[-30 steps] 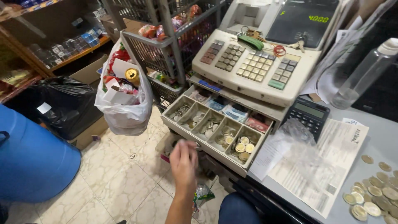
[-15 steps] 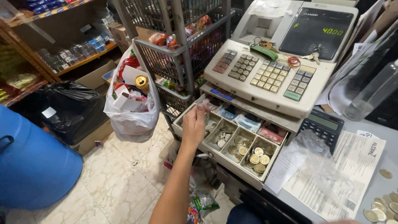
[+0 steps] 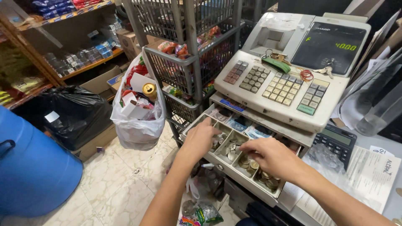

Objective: The person pours coins from a plastic bag onto a counter, uses a stapler to seal the bag, and writes on it with a marker. They then sort the coins on the counter and place them into the compartments of a cash register drawer.

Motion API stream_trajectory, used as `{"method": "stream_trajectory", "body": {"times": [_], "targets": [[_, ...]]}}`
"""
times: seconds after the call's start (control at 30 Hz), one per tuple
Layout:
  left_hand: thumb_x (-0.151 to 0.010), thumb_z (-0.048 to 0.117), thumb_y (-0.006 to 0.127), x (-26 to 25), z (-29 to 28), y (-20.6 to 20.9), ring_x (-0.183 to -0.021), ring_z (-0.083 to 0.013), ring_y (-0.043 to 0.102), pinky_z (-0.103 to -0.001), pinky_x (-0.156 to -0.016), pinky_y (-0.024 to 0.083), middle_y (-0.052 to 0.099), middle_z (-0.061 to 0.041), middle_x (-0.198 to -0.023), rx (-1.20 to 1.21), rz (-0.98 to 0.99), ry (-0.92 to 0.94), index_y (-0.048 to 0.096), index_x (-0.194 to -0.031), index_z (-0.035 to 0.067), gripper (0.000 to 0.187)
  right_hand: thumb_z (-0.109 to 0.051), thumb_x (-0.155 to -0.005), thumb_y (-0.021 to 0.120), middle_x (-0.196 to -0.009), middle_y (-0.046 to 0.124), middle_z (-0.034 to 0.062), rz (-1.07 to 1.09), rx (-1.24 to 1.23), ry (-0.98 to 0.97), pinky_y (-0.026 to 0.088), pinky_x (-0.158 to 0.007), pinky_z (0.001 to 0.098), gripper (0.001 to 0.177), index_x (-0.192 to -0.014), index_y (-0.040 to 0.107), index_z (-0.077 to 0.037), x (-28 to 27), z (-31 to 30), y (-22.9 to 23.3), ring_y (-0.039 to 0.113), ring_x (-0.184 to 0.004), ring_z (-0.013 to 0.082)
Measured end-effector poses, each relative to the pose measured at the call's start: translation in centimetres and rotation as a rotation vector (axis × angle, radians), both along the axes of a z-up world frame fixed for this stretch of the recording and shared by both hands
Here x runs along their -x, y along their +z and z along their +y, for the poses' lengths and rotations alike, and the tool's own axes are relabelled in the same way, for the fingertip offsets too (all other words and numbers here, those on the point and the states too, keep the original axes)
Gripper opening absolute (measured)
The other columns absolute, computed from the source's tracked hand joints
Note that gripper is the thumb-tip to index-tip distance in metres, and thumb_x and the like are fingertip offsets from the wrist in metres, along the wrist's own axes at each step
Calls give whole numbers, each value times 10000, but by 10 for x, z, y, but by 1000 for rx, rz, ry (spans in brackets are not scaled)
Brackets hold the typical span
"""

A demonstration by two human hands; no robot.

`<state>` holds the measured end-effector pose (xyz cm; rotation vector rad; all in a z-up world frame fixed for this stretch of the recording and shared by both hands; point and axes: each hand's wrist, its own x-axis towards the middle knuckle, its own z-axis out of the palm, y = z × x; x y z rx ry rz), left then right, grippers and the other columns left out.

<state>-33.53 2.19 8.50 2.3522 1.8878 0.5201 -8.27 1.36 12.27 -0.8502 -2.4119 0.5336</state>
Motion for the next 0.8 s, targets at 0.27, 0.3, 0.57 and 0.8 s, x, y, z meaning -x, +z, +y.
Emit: {"method": "stream_trajectory", "body": {"times": [0.27, 0.3, 0.57, 0.8], "targets": [[-920, 162, 664, 6, -5, 0, -846, -414, 690, -503, -724, 571, 577, -95, -861, -196, -401, 226, 736, -1125, 151, 217, -274, -885, 701, -1008, 784, 102, -360, -34, -110, 594, -853, 513, 194, -1043, 739, -169, 84, 79, -29, 740, -992, 361], [-911, 155, 681, 6, -3, -5, -829, -398, 680, -492, -735, 565, 557, -88, -829, -218, -483, 247, 733, -1124, 152, 219, -389, -831, 749, -959, 769, 115, -522, -91, -138, 612, -790, 507, 301, -1015, 758, -150, 100, 90, -42, 756, -935, 357], [-870, 101, 709, 6, 1, -23, -756, -343, 661, -448, -730, 555, 527, -75, -733, -398, -590, 284, 725, -1075, 162, 215, -254, -760, 839, -891, 768, 171, -795, -201, -104, 617, -680, 521, 276, -957, 797, -65, 159, 114, -75, 759, -868, 396], [-863, 102, 711, 2, -2, -19, -711, -338, 654, -451, -702, 553, 515, -64, -707, -423, -604, 311, 714, -1039, 164, 187, -208, -768, 757, -912, 772, 183, -652, 47, -88, 628, -723, 525, 183, -926, 820, -139, 135, 123, -45, 762, -891, 420]]}}
